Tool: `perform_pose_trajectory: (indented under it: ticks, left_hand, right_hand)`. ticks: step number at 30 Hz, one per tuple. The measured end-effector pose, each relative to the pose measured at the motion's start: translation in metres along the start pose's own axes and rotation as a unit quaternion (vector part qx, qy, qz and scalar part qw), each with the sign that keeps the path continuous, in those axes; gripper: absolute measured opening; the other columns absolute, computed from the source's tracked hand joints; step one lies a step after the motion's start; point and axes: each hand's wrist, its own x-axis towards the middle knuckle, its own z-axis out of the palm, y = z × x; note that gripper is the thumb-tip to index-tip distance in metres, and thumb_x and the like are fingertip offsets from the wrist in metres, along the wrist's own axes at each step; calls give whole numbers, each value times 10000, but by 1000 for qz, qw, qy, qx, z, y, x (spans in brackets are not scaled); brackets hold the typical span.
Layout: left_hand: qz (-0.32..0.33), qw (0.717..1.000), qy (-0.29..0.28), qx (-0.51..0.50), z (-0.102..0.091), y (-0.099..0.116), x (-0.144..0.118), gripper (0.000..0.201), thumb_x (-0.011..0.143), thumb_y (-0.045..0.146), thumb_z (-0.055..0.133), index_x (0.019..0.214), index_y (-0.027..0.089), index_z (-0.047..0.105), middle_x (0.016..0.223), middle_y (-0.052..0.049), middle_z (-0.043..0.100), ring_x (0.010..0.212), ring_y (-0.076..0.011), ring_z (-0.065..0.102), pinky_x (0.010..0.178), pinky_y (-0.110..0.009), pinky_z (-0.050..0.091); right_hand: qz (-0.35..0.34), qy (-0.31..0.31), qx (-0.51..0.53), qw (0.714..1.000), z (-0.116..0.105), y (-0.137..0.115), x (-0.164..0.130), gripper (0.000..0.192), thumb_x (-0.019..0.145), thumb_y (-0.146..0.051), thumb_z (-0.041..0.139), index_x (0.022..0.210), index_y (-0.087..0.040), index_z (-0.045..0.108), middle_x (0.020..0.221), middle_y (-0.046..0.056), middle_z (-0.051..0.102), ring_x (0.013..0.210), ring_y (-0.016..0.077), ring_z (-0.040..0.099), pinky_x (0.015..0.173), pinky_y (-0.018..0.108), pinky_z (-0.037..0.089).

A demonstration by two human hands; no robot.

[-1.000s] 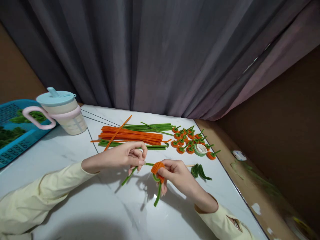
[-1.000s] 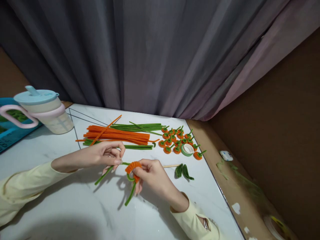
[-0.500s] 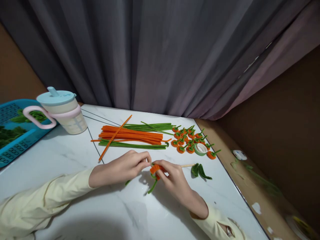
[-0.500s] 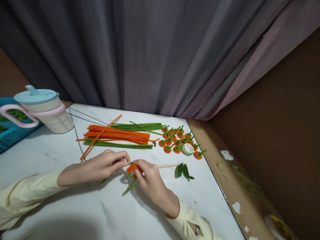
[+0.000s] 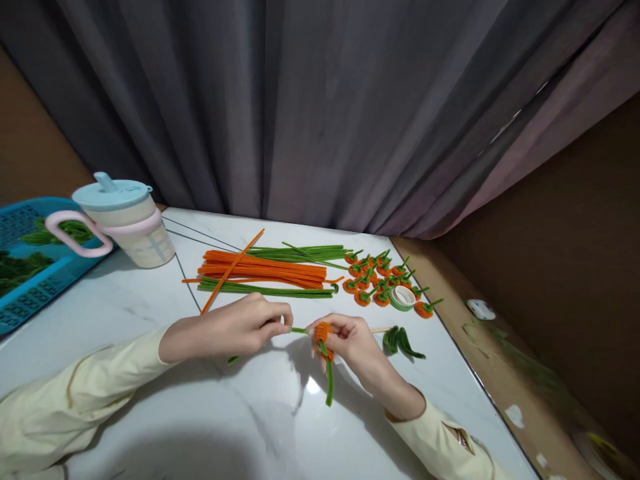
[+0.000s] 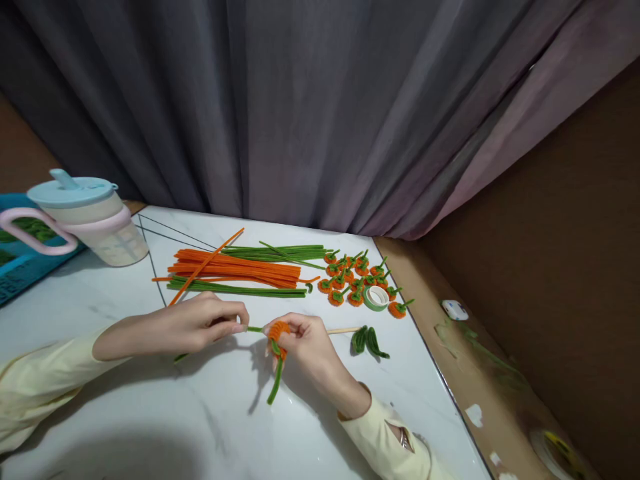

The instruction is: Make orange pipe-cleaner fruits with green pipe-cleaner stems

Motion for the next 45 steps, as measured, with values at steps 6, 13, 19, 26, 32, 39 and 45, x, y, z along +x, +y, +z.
perform_pose_trajectory:
  ticks: [6,13,19,26,32,39,45]
  left_hand:
    - [-16,998,-47,27,8,6,-1,204,932,275,350,811,197,495,647,22,481,592,-132,476,527,-219,288]
    - [-15,999,-35,18,25,6,5,216,942,260,317,817,193,480,660,15,500,600,-142,495,547,-233,305]
    - [-37,997,58,20,17,-2,4,228,944,256,317,841,193,510,663,22,516,592,-132,494,559,-236,317]
    - [8,988,116,102,15,-3,-1,258,956,253,311,896,177,550,712,-15,577,616,-151,548,562,-250,363]
    - [50,964,183,187,6,-5,-4,276,956,218,294,879,173,555,708,-32,581,640,-168,564,600,-272,405]
    - [22,975,116,188,5,-7,-3,223,945,210,333,967,165,550,857,-55,624,798,-197,589,699,-308,443]
    - [122,973,89,176,22,1,3,335,915,109,364,1232,148,463,1099,-119,606,1024,-227,536,873,-361,411]
  right_hand:
    - [-5,-24,-122,992,0,12,5,188,669,-110,520,827,-156,609,570,-43,552,471,85,484,466,211,393]
    - [-14,-36,-134,990,2,8,1,188,706,-114,568,885,-171,562,586,-72,511,501,62,429,476,182,380]
    - [98,-144,10,985,-14,-10,2,302,682,-323,733,864,-122,599,641,10,661,504,85,567,525,210,446]
    - [79,-163,-12,983,-25,-14,0,237,711,-320,721,708,-99,635,616,46,683,468,57,505,479,186,379]
    - [56,-174,-58,981,-39,-26,-5,241,703,-322,726,703,-100,634,591,48,675,456,71,511,473,203,383]
    - [47,-163,-126,977,-39,-29,-6,293,716,-397,708,716,-124,599,591,30,659,469,71,486,480,207,377]
    - [42,-186,-142,971,-31,-20,-3,341,720,-459,685,743,-133,586,603,25,642,478,77,466,480,217,368]
